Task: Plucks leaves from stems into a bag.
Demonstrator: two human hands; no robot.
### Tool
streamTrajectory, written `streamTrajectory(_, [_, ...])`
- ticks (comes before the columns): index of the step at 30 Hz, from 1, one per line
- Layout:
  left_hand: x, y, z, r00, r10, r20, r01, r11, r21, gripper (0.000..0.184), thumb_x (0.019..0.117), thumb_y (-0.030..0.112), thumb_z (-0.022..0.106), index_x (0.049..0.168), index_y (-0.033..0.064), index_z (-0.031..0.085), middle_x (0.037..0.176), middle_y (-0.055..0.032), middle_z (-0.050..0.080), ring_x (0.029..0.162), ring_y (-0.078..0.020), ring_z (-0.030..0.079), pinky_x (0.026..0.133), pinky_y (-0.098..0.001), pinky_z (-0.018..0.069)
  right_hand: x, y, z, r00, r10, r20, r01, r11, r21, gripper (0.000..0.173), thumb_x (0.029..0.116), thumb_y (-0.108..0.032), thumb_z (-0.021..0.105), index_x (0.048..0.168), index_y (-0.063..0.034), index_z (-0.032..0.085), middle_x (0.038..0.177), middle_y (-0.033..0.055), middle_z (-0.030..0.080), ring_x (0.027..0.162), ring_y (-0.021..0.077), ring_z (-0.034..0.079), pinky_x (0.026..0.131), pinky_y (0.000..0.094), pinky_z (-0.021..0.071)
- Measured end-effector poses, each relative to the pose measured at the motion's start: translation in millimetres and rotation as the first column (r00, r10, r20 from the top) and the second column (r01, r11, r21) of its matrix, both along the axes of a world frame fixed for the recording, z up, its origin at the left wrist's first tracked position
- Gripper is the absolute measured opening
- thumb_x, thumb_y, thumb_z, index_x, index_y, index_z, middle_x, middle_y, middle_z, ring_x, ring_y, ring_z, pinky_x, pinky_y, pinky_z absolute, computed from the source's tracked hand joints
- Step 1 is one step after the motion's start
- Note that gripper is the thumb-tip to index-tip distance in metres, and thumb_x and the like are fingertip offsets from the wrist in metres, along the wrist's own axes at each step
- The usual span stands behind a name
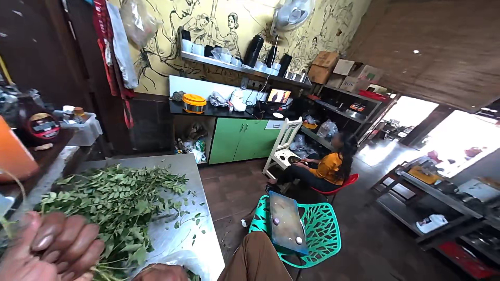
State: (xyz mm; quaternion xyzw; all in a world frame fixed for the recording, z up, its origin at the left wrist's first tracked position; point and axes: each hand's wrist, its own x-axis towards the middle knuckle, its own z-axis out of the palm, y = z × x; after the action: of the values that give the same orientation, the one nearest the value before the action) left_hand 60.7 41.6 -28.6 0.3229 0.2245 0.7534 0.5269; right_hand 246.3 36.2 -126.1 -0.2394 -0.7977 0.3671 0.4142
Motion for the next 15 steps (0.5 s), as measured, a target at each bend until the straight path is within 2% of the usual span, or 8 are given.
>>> streamTrajectory(2, [-2.7, 0.6, -1.1, 1.000, 0.004, 0.008, -0.004, 1.000, 0.014, 0.059, 0.1115, 0.046, 0.018, 0.072, 0.0193, 0.054, 0.054, 0.0066, 0.046, 0.040, -0.0045, 0.042, 0.037, -0.0188, 0.0384, 2.8, -1.7, -0.6, 0.991, -0.130, 0.041, 0.131, 0.991, -0.034, 0.034, 0.0987, -0.027, 0.068, 0.116, 0.0018, 0.071, 0.107, 0.0148, 0.071, 0.097, 0.0217, 0.071, 0.087, 0.0401, 0.0605])
streamTrajectory(4, [-4.2, 0.7, -1.2, 1.000, 0.029, 0.012, -0.029, 1.000, 0.013, 0.059, 0.1116, 0.045, 0.018, 0.072, 0.0189, 0.053, 0.054, 0.0065, 0.046, 0.039, -0.0044, 0.042, 0.036, -0.0185, 0.0383, 8.5, -1.1, 3.0, 0.960, -0.266, 0.091, 0.269, 0.963, -0.022, 0.059, 0.0886, -0.040, 0.079, 0.129, 0.0015, 0.066, 0.118, 0.0172, 0.067, 0.107, 0.0246, 0.067, 0.094, 0.0408, 0.0579])
streamTrajectory(6, [-5.4, 0.5, -2.3, 0.998, 0.057, 0.001, -0.057, 0.998, 0.008, 0.059, 0.1116, 0.045, 0.018, 0.073, 0.0190, 0.053, 0.055, 0.0067, 0.046, 0.039, -0.0041, 0.042, 0.036, -0.0181, 0.0386, 15.9, -1.2, 12.4, 0.923, -0.374, 0.087, 0.374, 0.927, 0.018, 0.079, 0.0800, -0.049, 0.084, 0.133, 0.0056, 0.061, 0.132, 0.0234, 0.062, 0.121, 0.0307, 0.062, 0.103, 0.0447, 0.0532])
streamTrajectory(9, [-3.4, 1.4, -2.2, 0.993, 0.105, -0.054, -0.105, 0.994, 0.005, 0.057, 0.1119, 0.044, 0.018, 0.073, 0.0192, 0.052, 0.055, 0.0067, 0.046, 0.039, -0.0039, 0.042, 0.037, -0.0181, 0.0385, 22.5, 0.3, 30.2, 0.869, -0.495, 0.026, 0.487, 0.863, 0.134, 0.101, 0.0726, -0.058, 0.086, 0.146, 0.0020, 0.052, 0.149, 0.0224, 0.051, 0.135, 0.0304, 0.053, 0.109, 0.0474, 0.0496])
streamTrajectory(12, [0.4, 4.1, -5.2, 0.985, 0.135, -0.107, -0.135, 0.991, 0.000, 0.057, 0.1117, 0.045, 0.017, 0.072, 0.0209, 0.051, 0.053, 0.0081, 0.044, 0.039, -0.0033, 0.040, 0.036, -0.0178, 0.0367, 18.3, -1.3, 41.6, 0.850, -0.525, 0.041, 0.487, 0.812, 0.322, 0.099, 0.0703, -0.062, 0.085, 0.144, -0.0030, 0.056, 0.150, 0.0202, 0.053, 0.139, 0.0355, 0.049, 0.110, 0.0550, 0.0461])
streamTrajectory(14, [4.1, 4.6, -5.7, 0.986, 0.129, -0.106, -0.132, 0.991, -0.016, 0.056, 0.1118, 0.045, 0.017, 0.072, 0.0213, 0.049, 0.053, 0.0083, 0.043, 0.039, -0.0035, 0.038, 0.037, -0.0180, 0.0356, 9.8, -5.5, 39.6, 0.859, -0.496, 0.127, 0.412, 0.816, 0.405, 0.086, 0.0765, -0.065, 0.078, 0.142, -0.0119, 0.061, 0.147, 0.0130, 0.057, 0.141, 0.0350, 0.048, 0.111, 0.0579, 0.0432])
streamTrajectory(15, [5.4, 4.8, -5.6, 0.988, 0.121, -0.099, -0.124, 0.992, -0.024, 0.056, 0.1118, 0.044, 0.018, 0.071, 0.0214, 0.048, 0.052, 0.0083, 0.042, 0.038, -0.0034, 0.038, 0.037, -0.0179, 0.0351, 5.2, -7.3, 35.8, 0.864, -0.471, 0.178, 0.364, 0.829, 0.424, 0.073, 0.0828, -0.062, 0.074, 0.139, -0.0165, 0.064, 0.143, 0.0081, 0.061, 0.140, 0.0329, 0.049, 0.112, 0.0589, 0.0407])
